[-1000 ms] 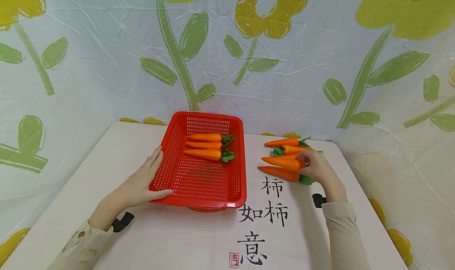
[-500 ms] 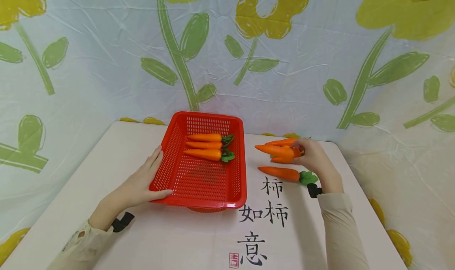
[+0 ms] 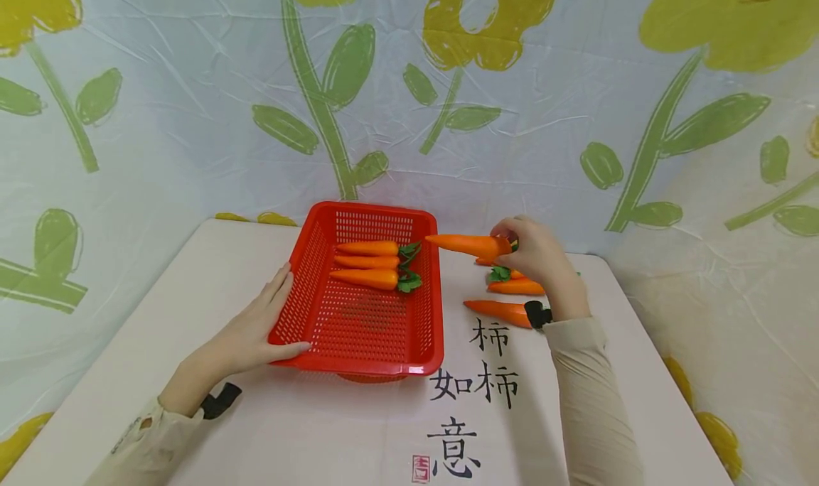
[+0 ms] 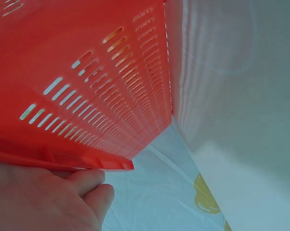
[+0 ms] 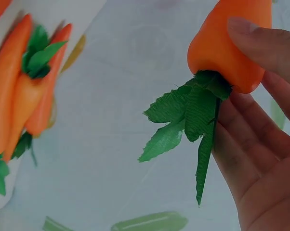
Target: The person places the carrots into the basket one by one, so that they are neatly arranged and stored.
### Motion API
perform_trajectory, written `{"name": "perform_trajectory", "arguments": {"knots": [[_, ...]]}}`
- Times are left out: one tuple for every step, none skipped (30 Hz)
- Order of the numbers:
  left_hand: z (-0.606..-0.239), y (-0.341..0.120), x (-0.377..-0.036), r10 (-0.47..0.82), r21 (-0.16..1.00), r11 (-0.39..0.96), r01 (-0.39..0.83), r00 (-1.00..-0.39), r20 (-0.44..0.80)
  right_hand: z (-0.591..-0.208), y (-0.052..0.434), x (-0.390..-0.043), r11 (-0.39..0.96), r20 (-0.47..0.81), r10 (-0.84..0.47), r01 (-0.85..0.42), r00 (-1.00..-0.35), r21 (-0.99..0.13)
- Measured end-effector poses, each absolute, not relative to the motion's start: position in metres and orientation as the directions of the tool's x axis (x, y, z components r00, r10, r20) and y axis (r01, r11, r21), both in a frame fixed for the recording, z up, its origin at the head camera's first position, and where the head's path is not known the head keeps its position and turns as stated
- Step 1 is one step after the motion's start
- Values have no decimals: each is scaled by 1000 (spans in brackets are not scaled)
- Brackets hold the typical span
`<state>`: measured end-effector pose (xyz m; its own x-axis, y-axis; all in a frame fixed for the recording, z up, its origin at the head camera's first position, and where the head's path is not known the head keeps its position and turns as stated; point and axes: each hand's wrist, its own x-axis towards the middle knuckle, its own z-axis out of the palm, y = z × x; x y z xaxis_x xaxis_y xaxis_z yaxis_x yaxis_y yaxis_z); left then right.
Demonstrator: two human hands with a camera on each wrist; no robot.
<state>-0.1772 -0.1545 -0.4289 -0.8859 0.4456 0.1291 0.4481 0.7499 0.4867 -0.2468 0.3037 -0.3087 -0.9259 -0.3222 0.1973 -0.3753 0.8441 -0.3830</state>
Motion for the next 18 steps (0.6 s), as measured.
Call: {"name": "perform_trajectory", "arguments": {"knots": [[-429, -155, -177, 444, 488, 750, 447, -887, 128, -306, 298, -247, 841, 199, -326, -380, -924, -385], [-429, -155, -177, 444, 488, 750, 446, -887, 128, -304, 293, -247, 840, 200, -330, -384, -923, -383], [-429, -155, -177, 445, 489, 749, 447, -886, 129, -301, 288, -247, 835, 203, -336, -390, -920, -389], [-429, -155, -177, 445, 490, 748, 447, -886, 130, -300, 284, -248, 834, 206, -340, -395, -918, -385], [-429, -154, -177, 445, 489, 748, 449, -886, 131, -298, 279, -248, 833, 206, -343, -398, -916, -384], [-429, -154, -177, 445, 489, 748, 449, -886, 133, -296, 274, -249, 831, 204, -345, -399, -916, -387], [-429, -154, -177, 444, 488, 749, 449, -886, 133, -294, 269, -249, 830, 202, -349, -402, -915, -386], [-429, -154, -177, 443, 488, 749, 448, -887, 134, -292, 264, -250, 831, 199, -353, -404, -914, -382], [-429, -155, -176, 444, 487, 748, 450, -886, 137, -291, 259, -251, 828, 198, -360, -409, -912, -382], [-429, -155, -176, 443, 487, 749, 449, -886, 137, -290, 253, -252, 829, 194, -363, -411, -911, -380], [-429, -155, -176, 443, 487, 749, 450, -886, 137, -289, 248, -253, 825, 191, -370, -416, -909, -383], [-429, -155, -176, 442, 488, 748, 449, -886, 138, -288, 242, -254, 822, 190, -378, -423, -906, -380], [-429, -155, -176, 443, 487, 748, 450, -886, 139, -288, 237, -256, 820, 190, -389, -433, -901, -374], [-429, -155, -176, 443, 486, 748, 452, -885, 141, -288, 232, -257, 817, 191, -400, -443, -896, -369], [-429, -156, -176, 446, 483, 747, 456, -884, 144, -288, 227, -258, 810, 192, -412, -454, -891, -371], [-429, -155, -177, 445, 484, 748, 455, -884, 143, -289, 221, -259, 807, 191, -421, -462, -887, -368], [-429, -155, -177, 446, 483, 748, 456, -884, 144, -290, 216, -261, 803, 191, -432, -472, -881, -364], [-429, -155, -177, 446, 482, 748, 456, -884, 144, -291, 210, -262, 798, 188, -443, -481, -877, -364]]}}
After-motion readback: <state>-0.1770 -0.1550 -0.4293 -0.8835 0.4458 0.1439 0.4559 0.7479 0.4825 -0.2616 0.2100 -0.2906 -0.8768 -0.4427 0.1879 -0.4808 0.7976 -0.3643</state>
